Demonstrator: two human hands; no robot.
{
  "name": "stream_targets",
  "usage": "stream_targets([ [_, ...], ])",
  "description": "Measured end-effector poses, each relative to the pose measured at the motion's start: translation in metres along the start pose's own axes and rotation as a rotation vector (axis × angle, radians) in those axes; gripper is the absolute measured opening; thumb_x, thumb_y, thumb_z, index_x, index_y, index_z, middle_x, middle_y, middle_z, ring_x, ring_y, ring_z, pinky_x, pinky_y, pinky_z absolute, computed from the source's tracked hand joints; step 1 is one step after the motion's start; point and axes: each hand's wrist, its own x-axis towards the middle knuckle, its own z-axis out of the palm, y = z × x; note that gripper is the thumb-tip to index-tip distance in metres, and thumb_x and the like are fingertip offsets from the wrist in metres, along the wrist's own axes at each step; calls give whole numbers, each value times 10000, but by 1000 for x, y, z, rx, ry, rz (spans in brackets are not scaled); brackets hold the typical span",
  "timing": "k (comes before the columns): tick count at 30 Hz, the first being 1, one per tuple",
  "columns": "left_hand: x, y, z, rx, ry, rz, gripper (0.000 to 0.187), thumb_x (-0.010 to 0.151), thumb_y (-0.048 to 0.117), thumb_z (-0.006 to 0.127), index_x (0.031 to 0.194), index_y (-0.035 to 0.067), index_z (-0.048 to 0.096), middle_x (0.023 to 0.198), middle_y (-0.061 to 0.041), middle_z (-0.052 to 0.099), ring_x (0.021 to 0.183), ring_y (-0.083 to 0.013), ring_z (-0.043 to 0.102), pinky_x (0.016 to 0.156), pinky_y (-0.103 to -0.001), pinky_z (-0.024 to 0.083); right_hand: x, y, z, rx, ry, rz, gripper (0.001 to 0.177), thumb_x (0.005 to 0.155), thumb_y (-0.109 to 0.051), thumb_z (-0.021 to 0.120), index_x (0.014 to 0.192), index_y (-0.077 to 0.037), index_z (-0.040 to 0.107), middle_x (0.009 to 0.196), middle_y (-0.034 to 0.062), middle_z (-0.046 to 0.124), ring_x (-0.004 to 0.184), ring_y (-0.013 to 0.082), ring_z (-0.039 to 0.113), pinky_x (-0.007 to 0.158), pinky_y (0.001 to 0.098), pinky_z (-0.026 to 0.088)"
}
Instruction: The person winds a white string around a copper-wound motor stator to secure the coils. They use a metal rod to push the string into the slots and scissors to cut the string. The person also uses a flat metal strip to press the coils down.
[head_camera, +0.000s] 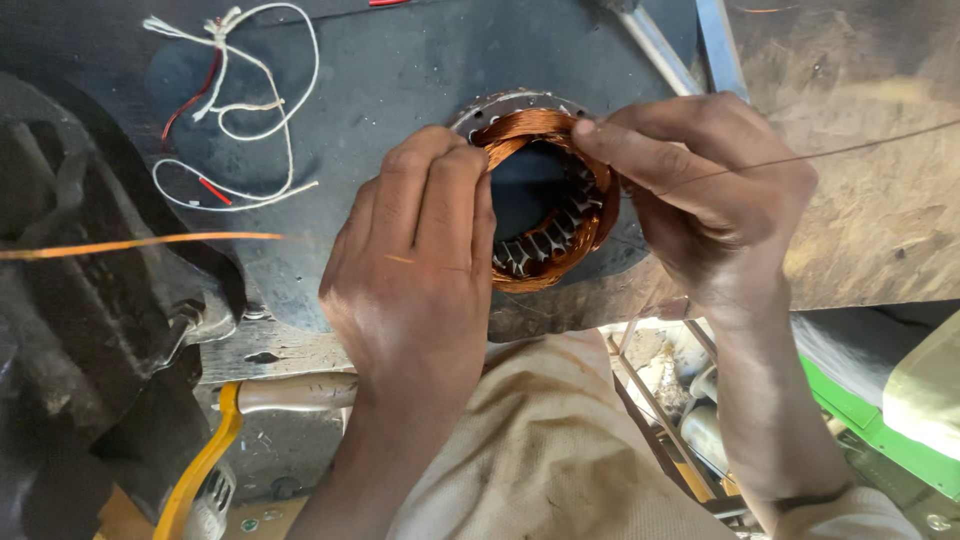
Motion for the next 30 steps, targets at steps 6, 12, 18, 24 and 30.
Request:
stream_targets([
  [6, 2, 6, -8, -58, -13, -8, 223, 1013, 103, 737, 1198, 55, 623, 1236, -89, 635, 1028, -257, 680, 839, -354, 587, -7, 6, -3, -4, -72, -13, 392, 925, 202, 745, 1175, -100, 764, 1052, 87, 726, 860, 145, 653, 718, 278, 537],
  [12, 9, -1, -2, -74, -13, 54, 257, 1069, 124, 714, 1287, 131, 579, 1237, -49, 631, 1119, -268, 664, 902, -365, 585, -12, 4, -3, -16, -78, -22, 406, 979, 169, 752, 1271, -113, 761, 1137, 70, 701, 977, 153, 665, 817, 264, 584],
  [18, 3, -1, -8, -92, -32, 27, 264, 1089, 115, 739, 1291, 138, 569, 1209, -23, 618, 1094, -235, 659, 918, -345, 570, -9, 9, -7, 5, -65, -100, 407, 947, 196, 754, 1258, -66, 755, 1135, 105, 704, 1041, 199, 708, 870, 277, 594],
  [24, 2, 4, -10, -94, -62, 4, 263, 1049, 50, 735, 1253, 165, 618, 1111, -11, 606, 1030, -212, 663, 878, -341, 574, -7, 18, -9, 18, -109, -154, 497, 933, 191, 723, 1342, -91, 730, 1181, 107, 698, 1074, 201, 703, 932, 278, 614],
  [30, 11, 6, -9, 7, -113, -17, 170, 1020, 128, 742, 1166, 147, 656, 1071, -48, 623, 1012, -268, 666, 839, -408, 562, 1, -8, -21, -130, -231, -48, 588, 843, 151, 743, 1343, -157, 705, 1197, 143, 673, 1080, 266, 651, 940, 357, 560],
])
